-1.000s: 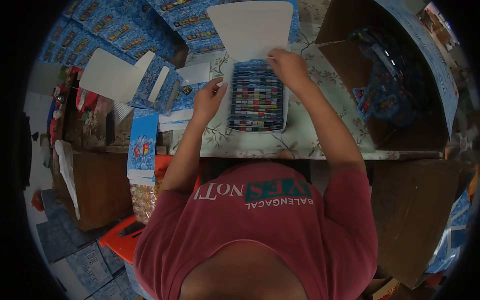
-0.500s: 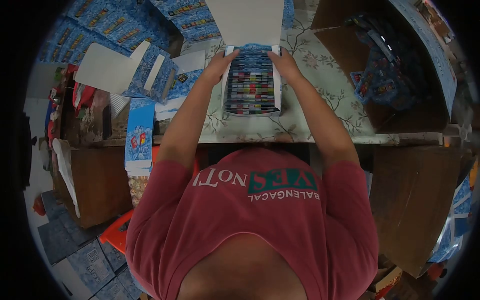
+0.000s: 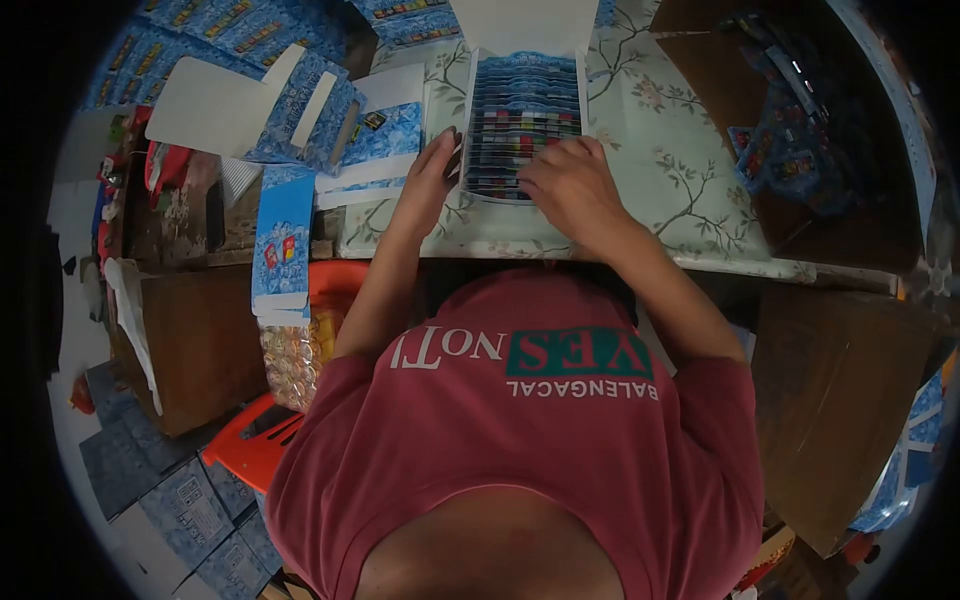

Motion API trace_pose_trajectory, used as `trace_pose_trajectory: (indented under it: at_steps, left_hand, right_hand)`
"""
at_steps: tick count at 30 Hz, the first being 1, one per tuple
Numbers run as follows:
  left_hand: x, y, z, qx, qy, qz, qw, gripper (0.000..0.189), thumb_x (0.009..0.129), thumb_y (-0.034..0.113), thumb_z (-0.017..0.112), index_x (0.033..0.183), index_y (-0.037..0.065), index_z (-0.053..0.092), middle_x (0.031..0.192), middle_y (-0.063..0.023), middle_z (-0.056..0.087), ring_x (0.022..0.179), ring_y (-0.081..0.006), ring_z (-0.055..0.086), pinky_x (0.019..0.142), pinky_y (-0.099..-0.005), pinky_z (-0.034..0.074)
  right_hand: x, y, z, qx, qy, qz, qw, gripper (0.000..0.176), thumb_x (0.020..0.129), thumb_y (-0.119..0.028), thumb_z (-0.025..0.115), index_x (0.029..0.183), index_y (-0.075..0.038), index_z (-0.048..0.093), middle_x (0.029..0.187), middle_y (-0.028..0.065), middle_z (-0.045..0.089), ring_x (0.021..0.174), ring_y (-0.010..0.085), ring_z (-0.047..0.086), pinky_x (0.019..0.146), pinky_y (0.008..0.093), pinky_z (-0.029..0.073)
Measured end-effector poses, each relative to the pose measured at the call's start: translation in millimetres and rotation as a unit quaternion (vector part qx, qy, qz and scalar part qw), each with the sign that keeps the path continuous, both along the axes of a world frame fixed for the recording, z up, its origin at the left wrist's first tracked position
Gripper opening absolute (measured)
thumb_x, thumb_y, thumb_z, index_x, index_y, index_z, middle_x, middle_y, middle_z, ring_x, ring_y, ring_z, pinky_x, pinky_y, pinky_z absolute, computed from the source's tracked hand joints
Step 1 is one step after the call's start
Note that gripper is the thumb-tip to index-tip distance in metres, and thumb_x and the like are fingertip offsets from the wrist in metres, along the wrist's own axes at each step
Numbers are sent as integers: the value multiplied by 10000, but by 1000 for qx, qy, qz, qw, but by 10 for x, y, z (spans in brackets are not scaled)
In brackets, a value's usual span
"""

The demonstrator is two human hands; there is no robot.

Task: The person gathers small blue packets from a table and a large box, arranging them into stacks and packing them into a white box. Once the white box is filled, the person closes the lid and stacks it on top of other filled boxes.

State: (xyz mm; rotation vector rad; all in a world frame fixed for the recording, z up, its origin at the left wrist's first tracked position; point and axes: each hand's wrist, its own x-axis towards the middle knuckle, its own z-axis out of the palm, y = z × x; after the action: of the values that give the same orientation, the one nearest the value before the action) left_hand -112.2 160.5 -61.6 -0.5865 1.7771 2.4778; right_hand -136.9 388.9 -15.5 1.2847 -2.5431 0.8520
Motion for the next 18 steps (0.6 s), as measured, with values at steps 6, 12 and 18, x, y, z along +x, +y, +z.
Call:
trace_pose_trajectory:
  at_steps: [6,12,18]
  left_hand:
    - [158,-90,-364,-194,52,83,976,453,921,335,564,1246,21,533,1177,-84,579,1094,-181,530,925,-276,395]
    - [-65,-173,-533,-487,131,149,850,349,896,265,591,1158,34,589,1059,-122,626,883,-212,622,782,-296,477]
    - [-56,-186,-620,-540,119,128,823,220,871,203,589,1054,90,635,964,-91,644,736,-284,621,672,-339,496]
  right_hand:
    - [292,-3,-257,8,67,-21,997,245,730,-93,677,974,-82,650,950,48,584,954,218,532,972,427,337]
    - [340,-60,-227,-1,69,-42,997,222,746,-88,656,968,-87,638,995,59,592,1004,225,522,1005,455,313]
    - [285,-59,-252,21,52,-29,998,298,750,-138,671,1036,-88,605,990,67,603,983,220,532,1029,471,276]
